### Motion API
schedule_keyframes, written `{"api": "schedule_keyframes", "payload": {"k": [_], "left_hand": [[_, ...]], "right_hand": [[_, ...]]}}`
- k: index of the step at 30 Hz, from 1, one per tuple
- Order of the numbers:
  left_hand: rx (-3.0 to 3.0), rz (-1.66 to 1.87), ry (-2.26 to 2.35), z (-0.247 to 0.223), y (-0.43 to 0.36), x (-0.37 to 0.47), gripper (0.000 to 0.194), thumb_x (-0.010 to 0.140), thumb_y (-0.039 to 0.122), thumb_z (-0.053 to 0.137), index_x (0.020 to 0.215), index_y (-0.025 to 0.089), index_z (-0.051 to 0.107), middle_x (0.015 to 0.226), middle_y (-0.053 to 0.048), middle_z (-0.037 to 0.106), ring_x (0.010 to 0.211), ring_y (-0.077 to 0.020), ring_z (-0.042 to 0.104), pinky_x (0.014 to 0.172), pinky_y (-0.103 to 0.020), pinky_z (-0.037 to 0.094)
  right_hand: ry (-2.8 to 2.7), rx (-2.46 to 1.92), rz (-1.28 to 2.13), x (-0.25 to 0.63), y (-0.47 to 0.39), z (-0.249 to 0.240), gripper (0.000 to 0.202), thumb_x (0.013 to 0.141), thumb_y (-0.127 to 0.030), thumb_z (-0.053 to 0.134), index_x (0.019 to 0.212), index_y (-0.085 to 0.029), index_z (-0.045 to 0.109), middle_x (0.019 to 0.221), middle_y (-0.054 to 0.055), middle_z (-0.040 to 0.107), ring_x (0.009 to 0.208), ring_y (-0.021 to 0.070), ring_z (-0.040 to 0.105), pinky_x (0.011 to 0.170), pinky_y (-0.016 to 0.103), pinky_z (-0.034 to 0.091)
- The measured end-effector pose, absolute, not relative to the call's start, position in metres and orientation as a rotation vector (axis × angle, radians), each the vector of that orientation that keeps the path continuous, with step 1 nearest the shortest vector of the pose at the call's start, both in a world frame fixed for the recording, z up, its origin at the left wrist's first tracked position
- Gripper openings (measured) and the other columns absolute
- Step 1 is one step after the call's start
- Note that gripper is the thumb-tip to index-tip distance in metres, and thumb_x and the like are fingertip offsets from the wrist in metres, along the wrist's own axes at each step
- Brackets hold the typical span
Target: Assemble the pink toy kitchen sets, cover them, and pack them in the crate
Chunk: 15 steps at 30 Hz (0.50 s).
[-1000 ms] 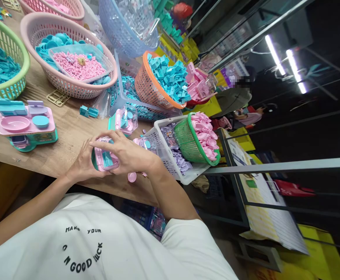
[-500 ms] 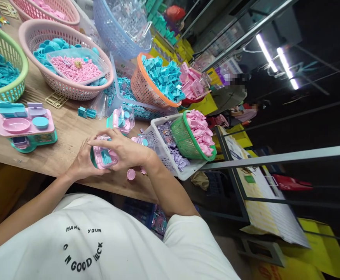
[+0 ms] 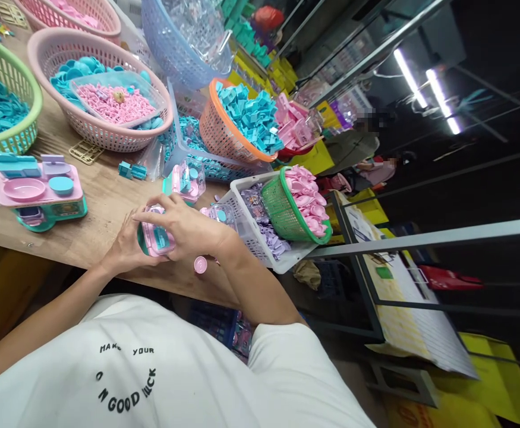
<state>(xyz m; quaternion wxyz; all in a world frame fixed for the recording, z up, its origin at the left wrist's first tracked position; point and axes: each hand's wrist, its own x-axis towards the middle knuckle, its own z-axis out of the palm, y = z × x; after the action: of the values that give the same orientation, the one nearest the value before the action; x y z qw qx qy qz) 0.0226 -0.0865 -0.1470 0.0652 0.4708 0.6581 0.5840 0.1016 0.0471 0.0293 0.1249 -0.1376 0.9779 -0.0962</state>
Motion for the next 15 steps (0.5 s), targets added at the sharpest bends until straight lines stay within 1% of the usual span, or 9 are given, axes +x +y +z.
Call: {"api": "schedule_keyframes", "payload": {"k": [3, 5, 8, 10, 12, 15], "left_hand": [[1.391, 1.754, 1.98, -0.148, -0.086, 0.023, 0.107, 0.051, 0.047, 0.091, 0.141, 0.02, 0.038, 0.137, -0.016, 0.051, 0.131, -0.0381, 0.05, 0.108, -0.057, 0.044], [1.35, 1.739, 1.987, -0.146, -0.085, 0.022, 0.108, 0.05, 0.047, 0.091, 0.141, 0.02, 0.039, 0.138, -0.015, 0.051, 0.132, -0.0384, 0.049, 0.109, -0.056, 0.044], [1.322, 1.718, 1.995, -0.143, -0.085, 0.022, 0.108, 0.05, 0.048, 0.092, 0.141, 0.022, 0.04, 0.139, -0.015, 0.051, 0.132, -0.0387, 0.05, 0.109, -0.057, 0.044], [1.329, 1.71, 1.996, -0.142, -0.085, 0.022, 0.108, 0.05, 0.048, 0.092, 0.141, 0.022, 0.04, 0.139, -0.016, 0.051, 0.131, -0.0399, 0.051, 0.108, -0.059, 0.045], [1.329, 1.71, 2.003, -0.142, -0.085, 0.021, 0.109, 0.049, 0.046, 0.092, 0.141, 0.021, 0.04, 0.138, -0.017, 0.052, 0.129, -0.0413, 0.052, 0.105, -0.059, 0.046], [1.363, 1.752, 1.993, -0.143, -0.085, 0.02, 0.108, 0.048, 0.042, 0.091, 0.14, 0.019, 0.04, 0.135, -0.016, 0.054, 0.127, -0.0405, 0.053, 0.105, -0.058, 0.047]], "right_hand": [[2.802, -0.402, -0.106, 0.089, 0.034, 0.039, 0.075, 0.068, -0.023, 0.081, 0.138, -0.02, 0.054, 0.136, 0.019, 0.046, 0.124, 0.0362, 0.042, 0.106, 0.058, 0.038], [2.751, -0.44, -0.017, 0.08, 0.028, 0.043, 0.071, 0.067, -0.022, 0.081, 0.134, -0.017, 0.057, 0.132, 0.02, 0.048, 0.121, 0.0362, 0.044, 0.104, 0.057, 0.037], [2.701, -0.491, 0.027, 0.074, 0.027, 0.046, 0.073, 0.067, -0.023, 0.082, 0.134, -0.016, 0.057, 0.131, 0.019, 0.049, 0.121, 0.0366, 0.044, 0.106, 0.059, 0.034], [2.72, -0.475, -0.02, 0.078, 0.032, 0.044, 0.08, 0.066, -0.027, 0.085, 0.14, -0.018, 0.054, 0.137, 0.02, 0.046, 0.126, 0.0375, 0.041, 0.108, 0.06, 0.033], [2.776, -0.442, -0.123, 0.086, 0.04, 0.038, 0.091, 0.066, -0.036, 0.087, 0.147, -0.021, 0.047, 0.144, 0.02, 0.04, 0.132, 0.0382, 0.037, 0.11, 0.061, 0.032], [2.882, -0.41, -0.313, 0.099, 0.053, 0.023, 0.1, 0.07, -0.044, 0.085, 0.155, -0.024, 0.035, 0.145, 0.019, 0.039, 0.135, 0.0363, 0.037, 0.111, 0.061, 0.034]]}}
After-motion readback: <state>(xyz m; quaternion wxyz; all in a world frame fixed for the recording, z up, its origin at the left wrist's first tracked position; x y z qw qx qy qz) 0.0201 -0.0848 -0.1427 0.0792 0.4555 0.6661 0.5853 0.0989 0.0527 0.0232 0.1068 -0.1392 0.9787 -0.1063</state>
